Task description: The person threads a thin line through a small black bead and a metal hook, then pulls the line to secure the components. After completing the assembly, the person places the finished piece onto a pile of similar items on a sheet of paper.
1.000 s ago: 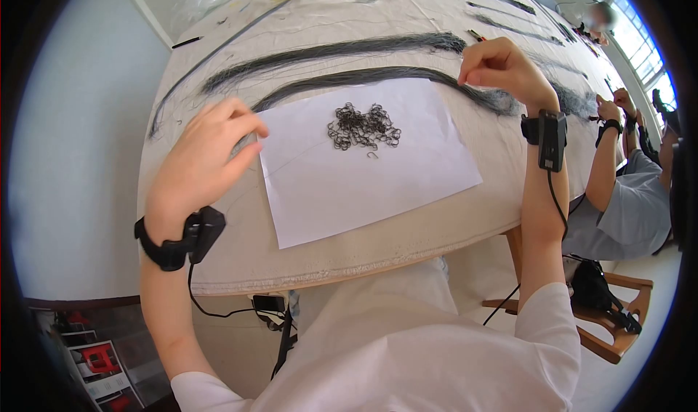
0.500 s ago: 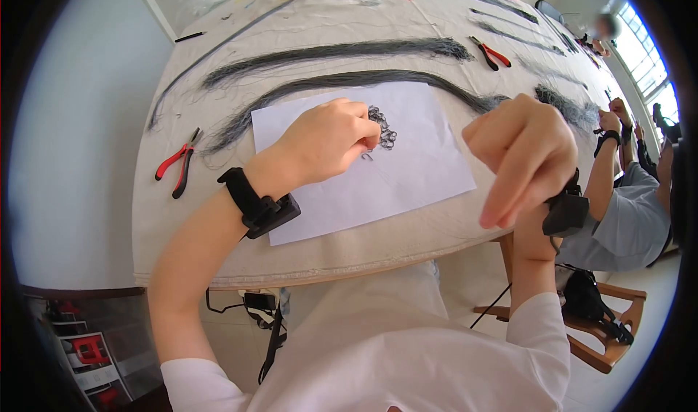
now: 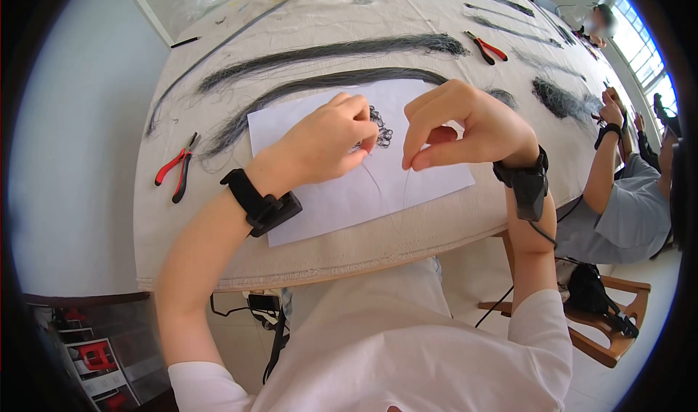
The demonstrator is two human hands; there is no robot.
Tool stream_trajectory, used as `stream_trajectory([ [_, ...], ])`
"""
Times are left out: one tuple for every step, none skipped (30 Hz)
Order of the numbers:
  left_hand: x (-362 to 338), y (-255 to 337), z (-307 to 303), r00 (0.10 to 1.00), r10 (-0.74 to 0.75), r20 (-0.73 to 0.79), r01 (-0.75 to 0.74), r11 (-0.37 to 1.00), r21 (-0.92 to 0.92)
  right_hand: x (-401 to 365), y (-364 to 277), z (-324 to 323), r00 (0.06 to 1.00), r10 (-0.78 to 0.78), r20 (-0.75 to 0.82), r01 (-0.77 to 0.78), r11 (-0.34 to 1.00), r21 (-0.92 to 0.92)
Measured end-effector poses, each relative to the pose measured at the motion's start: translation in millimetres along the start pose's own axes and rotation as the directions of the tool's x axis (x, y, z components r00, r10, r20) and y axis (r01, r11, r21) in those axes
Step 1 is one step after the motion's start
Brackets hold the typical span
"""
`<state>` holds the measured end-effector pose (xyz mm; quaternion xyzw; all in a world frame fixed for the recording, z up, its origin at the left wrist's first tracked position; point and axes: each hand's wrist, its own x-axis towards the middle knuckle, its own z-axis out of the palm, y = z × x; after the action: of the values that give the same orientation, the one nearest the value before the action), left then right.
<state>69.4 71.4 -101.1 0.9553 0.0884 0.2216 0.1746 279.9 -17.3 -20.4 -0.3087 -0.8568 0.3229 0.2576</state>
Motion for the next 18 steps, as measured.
stream_trajectory([
  [0,2,-1,0.996,-0.044,-0.082,0.039,0.997,-0.063,-1,2,1,1.000,-0.002,-0.002,0.002,1.000,-0.001],
  [-1,3,-3,0.996,-0.042,-0.081,0.037,0.997,-0.061,-1,6,3,0.997,0.039,-0.063,-0.040,0.999,-0.025],
  [1,9,-10,0.984,-0.132,-0.118,0.115,0.983,-0.142,-1,9,5,0.989,0.077,-0.126,-0.084,0.995,-0.045],
  [2,14,-16,0.964,-0.223,-0.145,0.187,0.956,-0.224,-1,12,7,0.988,0.077,-0.132,-0.084,0.995,-0.045],
  [2,20,-21,0.965,-0.220,-0.142,0.186,0.957,-0.223,0,15,9,0.978,0.125,-0.166,-0.140,0.987,-0.080],
  [1,26,-25,0.935,-0.334,-0.118,0.264,0.879,-0.397,0,18,11,0.964,0.172,-0.201,-0.197,0.974,-0.114],
  [0,30,-27,0.896,-0.438,-0.074,0.328,0.764,-0.555,1,23,15,0.964,0.172,-0.204,-0.198,0.974,-0.114],
  [-1,32,-28,0.897,-0.435,-0.074,0.326,0.767,-0.553,2,28,18,0.948,0.174,-0.268,-0.215,0.968,-0.130],
  [-2,33,-28,0.879,-0.475,-0.041,0.341,0.688,-0.640,4,32,21,0.928,0.174,-0.330,-0.233,0.962,-0.146],
  [-2,34,-27,0.860,-0.510,-0.005,0.351,0.599,-0.720,5,35,23,0.927,0.173,-0.333,-0.233,0.961,-0.150],
  [-3,34,-24,0.862,-0.507,-0.007,0.347,0.601,-0.719,6,37,25,0.915,0.145,-0.376,-0.226,0.957,-0.181],
  [-3,34,-20,0.857,-0.514,-0.029,0.299,0.544,-0.784,7,38,28,0.902,0.116,-0.417,-0.220,0.952,-0.211],
  [-3,35,-17,0.851,-0.523,-0.050,0.247,0.482,-0.841,9,39,30,0.902,0.115,-0.417,-0.220,0.952,-0.214],
  [-3,37,-15,0.851,-0.522,-0.052,0.244,0.482,-0.841,11,38,34,0.890,0.091,-0.447,-0.216,0.947,-0.237],
  [-2,42,-13,0.817,-0.576,-0.022,0.231,0.363,-0.902,12,37,37,0.876,0.066,-0.477,-0.213,0.942,-0.259],
  [-2,44,-13,0.781,-0.624,0.015,0.209,0.240,-0.948,13,38,39,0.872,0.063,-0.485,-0.225,0.932,-0.283],
  [-4,44,-12,0.781,-0.624,0.014,0.208,0.239,-0.948,14,40,41,0.872,0.063,-0.485,-0.225,0.932,-0.284],
  [-6,41,-8,0.751,-0.658,0.056,0.232,0.183,-0.955,15,43,43,0.874,-0.001,-0.486,-0.183,0.925,-0.332],
])
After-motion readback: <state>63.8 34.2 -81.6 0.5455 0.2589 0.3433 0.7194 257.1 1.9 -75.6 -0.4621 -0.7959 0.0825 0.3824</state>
